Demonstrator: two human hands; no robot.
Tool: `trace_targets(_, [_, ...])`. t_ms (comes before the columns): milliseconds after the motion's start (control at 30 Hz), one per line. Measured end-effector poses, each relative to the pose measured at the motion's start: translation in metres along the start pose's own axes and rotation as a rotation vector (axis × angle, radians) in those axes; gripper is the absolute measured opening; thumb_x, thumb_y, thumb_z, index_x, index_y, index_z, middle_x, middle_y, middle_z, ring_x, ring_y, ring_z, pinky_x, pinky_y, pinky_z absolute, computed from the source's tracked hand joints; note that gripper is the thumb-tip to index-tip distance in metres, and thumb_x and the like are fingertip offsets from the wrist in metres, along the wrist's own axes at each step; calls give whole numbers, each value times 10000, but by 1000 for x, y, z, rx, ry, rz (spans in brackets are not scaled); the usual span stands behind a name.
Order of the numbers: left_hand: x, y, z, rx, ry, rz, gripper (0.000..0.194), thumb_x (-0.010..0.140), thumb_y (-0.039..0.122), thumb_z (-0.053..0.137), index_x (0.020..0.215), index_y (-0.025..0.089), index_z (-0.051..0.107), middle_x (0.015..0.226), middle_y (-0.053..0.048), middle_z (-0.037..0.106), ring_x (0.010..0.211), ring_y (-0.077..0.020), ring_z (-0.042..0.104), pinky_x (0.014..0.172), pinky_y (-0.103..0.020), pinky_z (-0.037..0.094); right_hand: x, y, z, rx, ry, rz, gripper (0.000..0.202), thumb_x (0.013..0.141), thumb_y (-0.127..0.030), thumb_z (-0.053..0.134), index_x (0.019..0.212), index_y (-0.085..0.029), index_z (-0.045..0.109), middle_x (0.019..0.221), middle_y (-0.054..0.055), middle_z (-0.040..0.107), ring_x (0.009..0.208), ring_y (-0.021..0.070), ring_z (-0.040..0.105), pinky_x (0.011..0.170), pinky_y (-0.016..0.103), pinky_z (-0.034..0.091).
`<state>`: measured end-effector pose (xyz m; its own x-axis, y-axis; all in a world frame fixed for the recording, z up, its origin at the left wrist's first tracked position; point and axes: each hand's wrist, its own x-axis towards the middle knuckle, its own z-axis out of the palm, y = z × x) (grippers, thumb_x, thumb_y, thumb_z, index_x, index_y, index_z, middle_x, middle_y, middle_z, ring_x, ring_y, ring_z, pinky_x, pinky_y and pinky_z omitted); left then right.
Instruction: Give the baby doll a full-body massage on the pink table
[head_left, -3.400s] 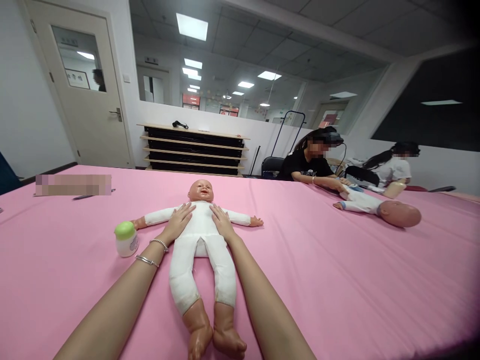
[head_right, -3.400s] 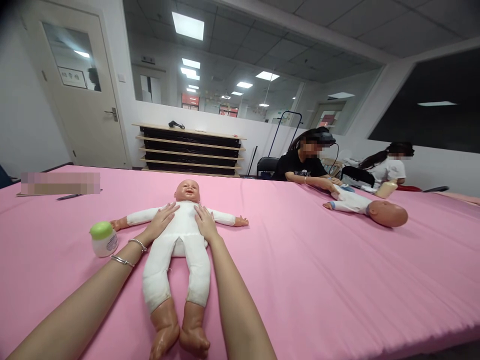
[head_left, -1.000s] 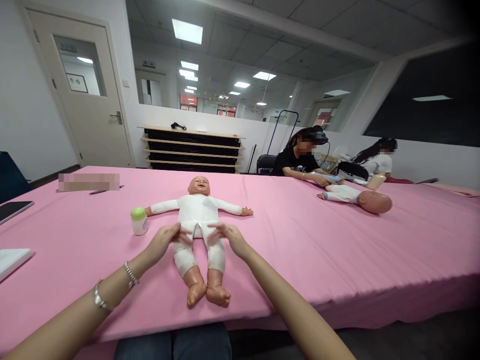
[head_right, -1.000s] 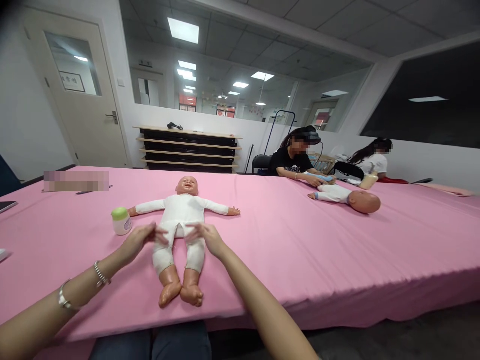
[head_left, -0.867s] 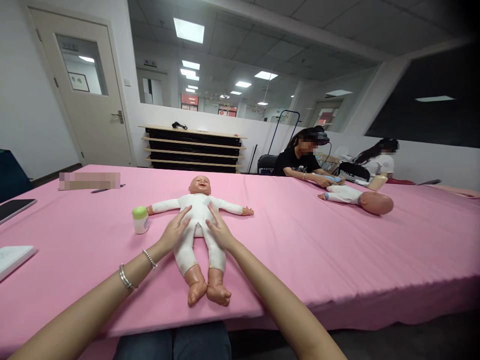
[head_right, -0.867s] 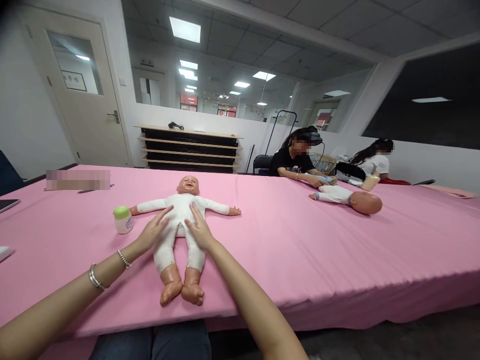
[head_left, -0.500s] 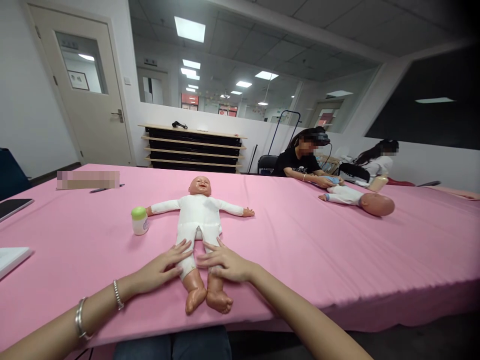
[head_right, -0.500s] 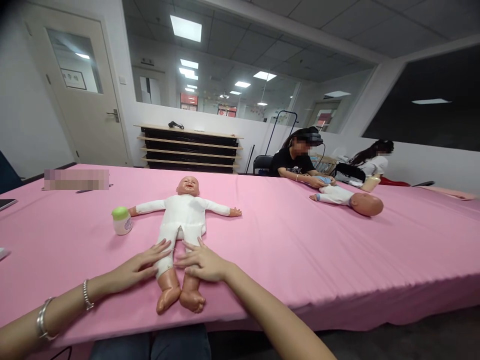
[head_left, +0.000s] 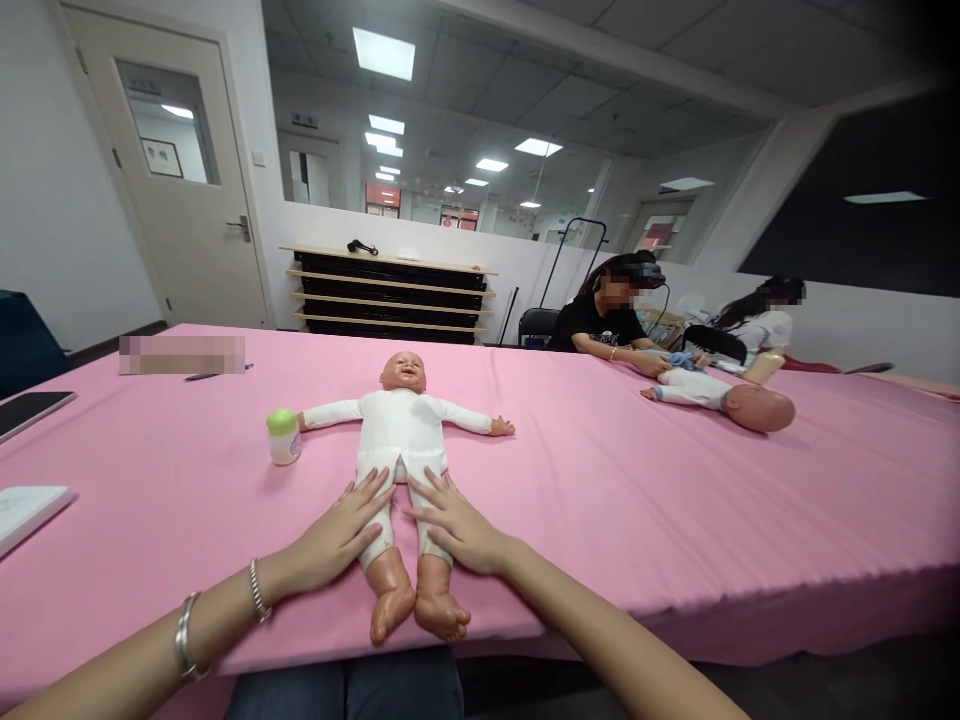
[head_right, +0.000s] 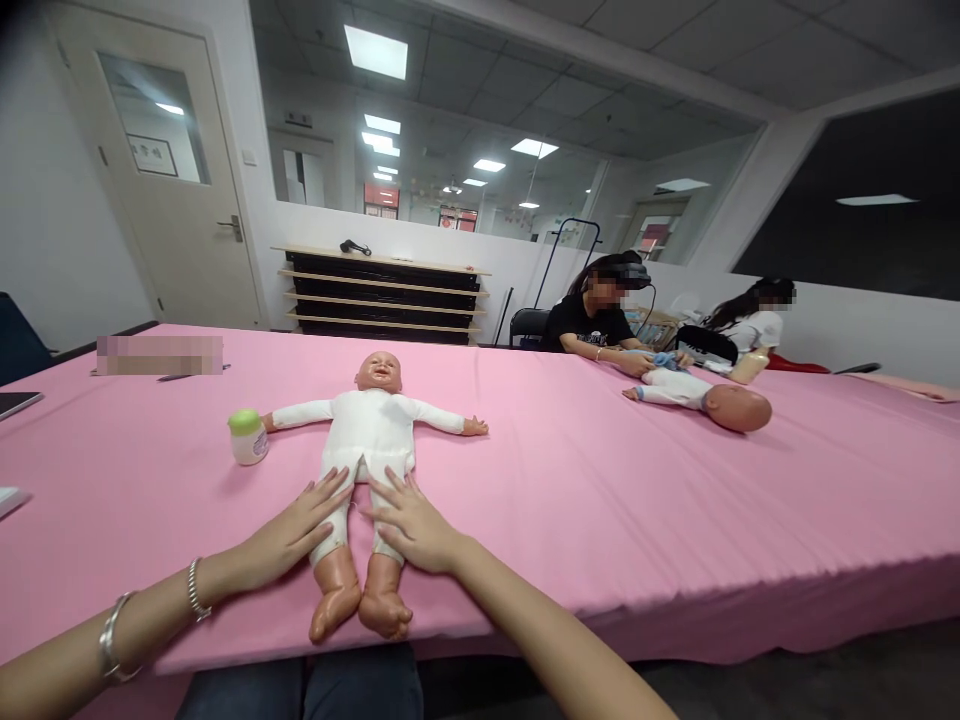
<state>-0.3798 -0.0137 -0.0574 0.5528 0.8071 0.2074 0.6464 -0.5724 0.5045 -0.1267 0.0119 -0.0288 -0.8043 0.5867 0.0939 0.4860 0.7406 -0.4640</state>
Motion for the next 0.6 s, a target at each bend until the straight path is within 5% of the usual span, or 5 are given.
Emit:
trace_targets(167, [-16,-3,-26,-386,-14,17,449,901,470,328,1068,210,654,1163,-69,607,1167,-222,501,1068,-425,296,-15,-6,-5,317,72,-42,627,874,-558,167,1152,-189,591,1165,64,591,1278,166,410,1166,433,160])
trace_targets(267, [11,-7,-34,-473,258,-163,533,912,480,254,944,153,673,1022,-95,659,1040,-216,581,993,-410,396,13,1,-12,400,334,150,623,880,-540,166,1091,-166,618,1071,79,632,1086,145,564,1061,380,368])
trace_targets(333, [29,-9,-27,-312,392,-198,525,882,501,342,1235,157,523,1339,-108,455,1272,-233,374,1073,-433,275,32,3,-14,231,354,174,540,865,-529,290,1231,-206,522,1319,70,464,1265,164,416,1124,407,277])
trace_targets(433, [28,-5,-8,-78,215,-157,606,889,495,332,1420,215,249,1498,-75,113,1379,-256,65,1092,-519,112,35,-1,-8,29,133,127,527,853,-512,352,1333,-296,388,1492,5,92,1416,209,71,1160,498,50])
trace_targets(600, [-27,9,-1,-41,-65,35,528,914,412,333,1419,305,225,1484,-22,172,1372,-223,127,1101,-494,114,-21,-20,-1,57,-64,50,496,870,-464,351,1348,-332,345,1485,-20,135,1420,204,3,1154,511,28])
